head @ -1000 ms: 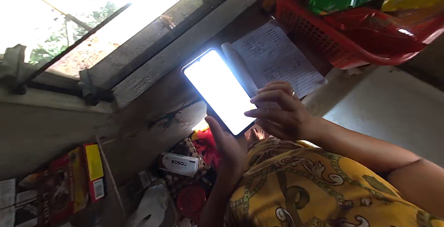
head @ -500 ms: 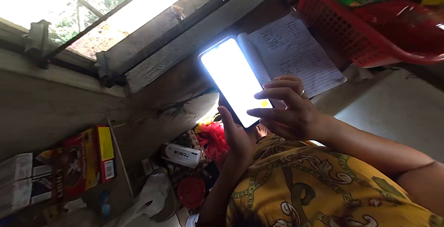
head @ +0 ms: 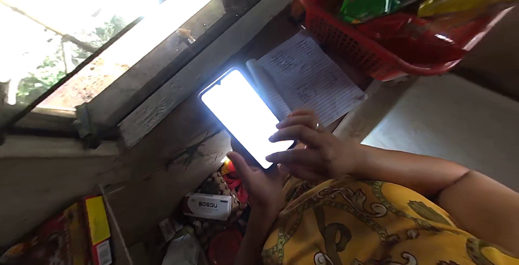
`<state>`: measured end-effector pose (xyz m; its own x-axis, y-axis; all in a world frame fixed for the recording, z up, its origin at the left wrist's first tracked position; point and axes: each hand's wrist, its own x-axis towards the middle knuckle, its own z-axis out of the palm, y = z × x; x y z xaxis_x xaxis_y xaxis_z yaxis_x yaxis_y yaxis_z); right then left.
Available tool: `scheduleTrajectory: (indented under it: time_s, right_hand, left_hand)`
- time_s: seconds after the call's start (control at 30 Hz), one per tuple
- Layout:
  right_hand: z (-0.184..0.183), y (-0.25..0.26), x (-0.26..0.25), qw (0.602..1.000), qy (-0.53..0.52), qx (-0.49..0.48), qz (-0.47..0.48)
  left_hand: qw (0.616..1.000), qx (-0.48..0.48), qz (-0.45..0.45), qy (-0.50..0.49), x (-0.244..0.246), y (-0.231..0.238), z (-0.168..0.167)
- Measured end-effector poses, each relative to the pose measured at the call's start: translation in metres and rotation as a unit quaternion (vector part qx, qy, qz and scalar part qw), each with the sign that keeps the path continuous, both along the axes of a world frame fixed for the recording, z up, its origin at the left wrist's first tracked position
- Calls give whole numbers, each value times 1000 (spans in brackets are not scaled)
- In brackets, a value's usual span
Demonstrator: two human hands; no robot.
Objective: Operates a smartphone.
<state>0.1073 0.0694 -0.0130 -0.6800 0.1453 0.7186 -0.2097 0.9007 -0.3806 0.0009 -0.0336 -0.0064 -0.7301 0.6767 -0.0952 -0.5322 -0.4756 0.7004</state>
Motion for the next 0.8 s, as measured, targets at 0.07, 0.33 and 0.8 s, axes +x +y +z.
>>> scheduleTrajectory:
  time_s: [0.07,0.33,0.8]
  right_hand:
    - [0,-1,2,999,18,-10,27]
    - [9,25,22,993,79,-17,88]
    - [-20,77,60,998,30,-20,-45]
  left_hand:
    - [1000,-7,3,9,0,-1,2]
    - [1000,18,3,14,-1,2,-3]
    - [1000,-5,15,16,1,12,-4]
